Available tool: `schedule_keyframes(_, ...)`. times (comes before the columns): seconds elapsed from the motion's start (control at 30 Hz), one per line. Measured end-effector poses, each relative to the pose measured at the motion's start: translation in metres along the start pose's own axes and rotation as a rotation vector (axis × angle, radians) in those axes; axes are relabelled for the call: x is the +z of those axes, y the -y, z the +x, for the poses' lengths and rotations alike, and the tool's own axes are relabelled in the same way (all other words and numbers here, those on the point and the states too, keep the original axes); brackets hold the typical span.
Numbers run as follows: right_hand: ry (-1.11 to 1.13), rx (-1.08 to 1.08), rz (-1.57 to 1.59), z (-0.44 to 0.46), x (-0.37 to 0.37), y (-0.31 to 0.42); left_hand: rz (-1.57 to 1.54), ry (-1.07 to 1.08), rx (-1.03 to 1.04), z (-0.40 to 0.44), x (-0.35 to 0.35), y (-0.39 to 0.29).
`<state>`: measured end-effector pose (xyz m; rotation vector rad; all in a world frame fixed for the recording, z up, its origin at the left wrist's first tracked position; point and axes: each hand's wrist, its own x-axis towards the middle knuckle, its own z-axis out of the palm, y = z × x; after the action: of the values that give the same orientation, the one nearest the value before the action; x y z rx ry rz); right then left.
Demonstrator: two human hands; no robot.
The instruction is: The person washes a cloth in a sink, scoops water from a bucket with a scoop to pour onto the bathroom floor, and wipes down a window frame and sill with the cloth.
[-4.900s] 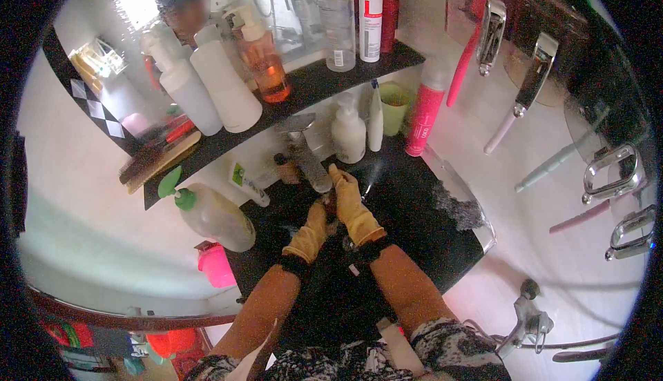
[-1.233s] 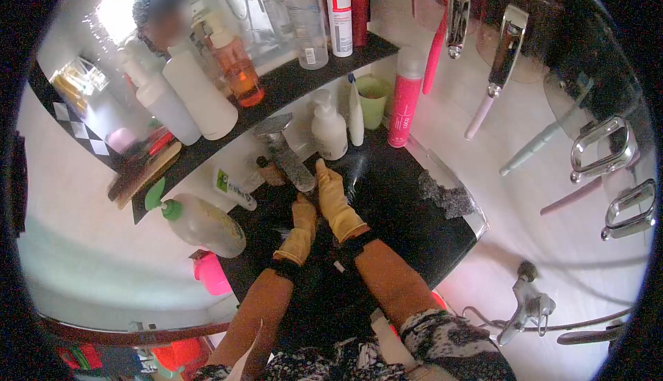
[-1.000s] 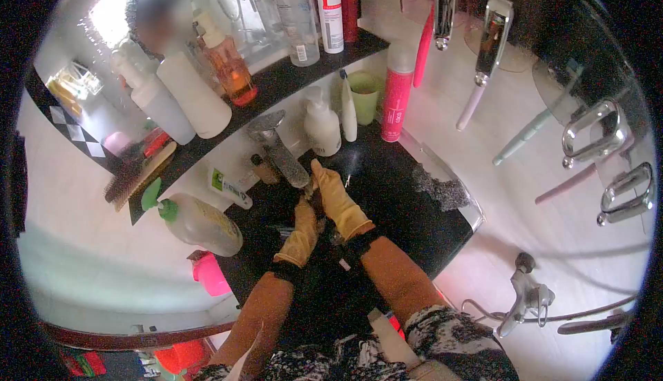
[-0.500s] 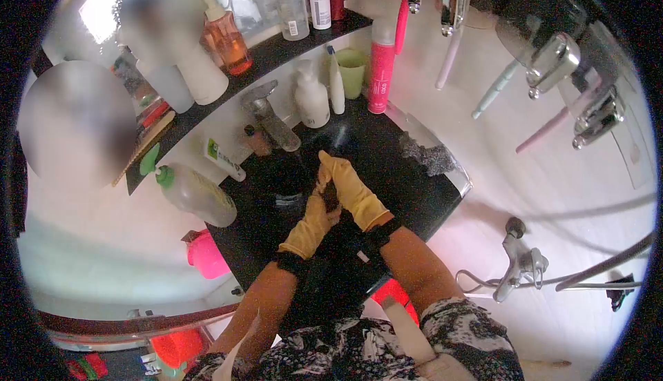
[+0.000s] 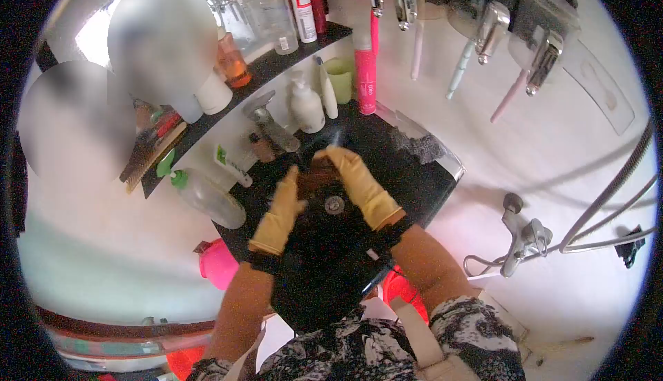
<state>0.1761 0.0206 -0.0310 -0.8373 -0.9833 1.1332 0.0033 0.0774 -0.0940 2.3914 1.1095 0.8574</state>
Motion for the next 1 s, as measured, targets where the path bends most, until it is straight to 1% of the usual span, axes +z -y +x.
schedule_keyframes(0.03,0.014,0.088,0.116,0.002,-0.017,0.001,0.061,-0.038,0.014,0.011,-0.025,-0.009)
schedule_keyframes(0.07,-0.082,0.025,-0.036,-0.002,-0.024,0.014,0.029,-0.032,-0.021,0.023,-0.051,-0.019)
schedule_keyframes(0.1,-0.187,-0.034,-0.196,-0.01,-0.035,0.029,-0.128,-0.004,-0.157,0.035,-0.077,-0.03)
schedule_keyframes(0.13,-0.23,-0.037,-0.213,-0.017,-0.054,0.034,-0.303,0.014,-0.309,0.046,-0.097,-0.047)
schedule_keyframes(0.17,-0.316,-0.012,-0.296,-0.023,-0.076,0.037,-0.582,-0.039,-0.586,0.058,-0.116,-0.073)
schedule_keyframes(0.23,-0.48,0.007,-0.457,-0.035,-0.102,0.053,-0.557,-0.124,-0.306,0.082,-0.114,-0.051)
schedule_keyframes(0.27,-0.526,0.021,-0.632,-0.042,-0.114,0.063,-0.559,-0.121,-0.307,0.09,-0.111,-0.052)
schedule_keyframes(0.3,-0.564,0.038,-0.805,-0.046,-0.125,0.073,-0.43,-0.149,-0.294,0.097,-0.11,-0.052)
schedule_keyframes(0.33,-0.573,0.0,-0.916,-0.048,-0.134,0.078,-0.297,-0.174,-0.285,0.103,-0.109,-0.051)
schedule_keyframes(0.37,-0.575,-0.032,-1.025,-0.048,-0.144,0.081,-0.289,-0.171,-0.302,0.109,-0.106,-0.046)
schedule_keyframes(0.4,-0.485,-0.098,-1.197,-0.044,-0.158,0.077,-0.122,-0.152,-0.261,0.115,-0.101,-0.04)
schedule_keyframes(0.43,-0.474,-0.09,-1.186,-0.042,-0.168,0.068,0.044,-0.134,-0.213,0.12,-0.099,-0.033)
schedule_keyframes(0.5,-0.273,-0.052,-1.556,-0.037,-0.166,0.07,0.052,-0.098,-0.254,0.122,-0.102,-0.05)
schedule_keyframes(0.53,-0.166,-0.012,-1.622,-0.031,-0.165,0.07,0.049,-0.063,-0.283,0.124,-0.102,-0.057)
schedule_keyframes(0.57,-0.164,-0.01,-1.618,-0.027,-0.164,0.068,0.053,-0.061,-0.286,0.13,-0.097,-0.046)
schedule_keyframes(0.63,-0.023,0.095,-1.767,-0.02,-0.164,0.062,0.036,-0.06,-0.207,0.143,-0.088,-0.015)
schedule_keyframes(0.67,-0.011,0.09,-1.762,-0.018,-0.167,0.057,0.042,-0.064,-0.216,0.144,-0.09,-0.018)
schedule_keyframes(0.73,0.007,0.121,-1.705,-0.01,-0.181,0.048,0.072,-0.022,-0.344,0.141,-0.094,-0.036)
schedule_keyframes(0.77,0.033,0.12,-1.743,-0.009,-0.184,0.048,0.113,-0.013,-0.334,0.138,-0.095,-0.044)
schedule_keyframes(0.8,0.036,0.023,-1.672,-0.01,-0.182,0.047,0.033,-0.02,-0.348,0.136,-0.091,-0.039)
schedule_keyframes(0.83,0.131,0.078,-1.704,-0.002,-0.185,0.041,0.029,-0.039,-0.358,0.128,-0.094,-0.035)
schedule_keyframes(0.87,0.048,-0.088,-1.419,-0.008,-0.168,0.04,0.051,-0.058,-0.354,0.116,-0.091,-0.041)
schedule_keyframes(0.9,0.098,-0.122,-1.326,-0.009,-0.165,0.033,0.069,-0.077,-0.352,0.104,-0.089,-0.046)
schedule_keyframes(1.0,0.166,-0.015,-1.115,0.002,-0.169,0.019,0.067,-0.128,-0.341,0.093,-0.072,-0.052)
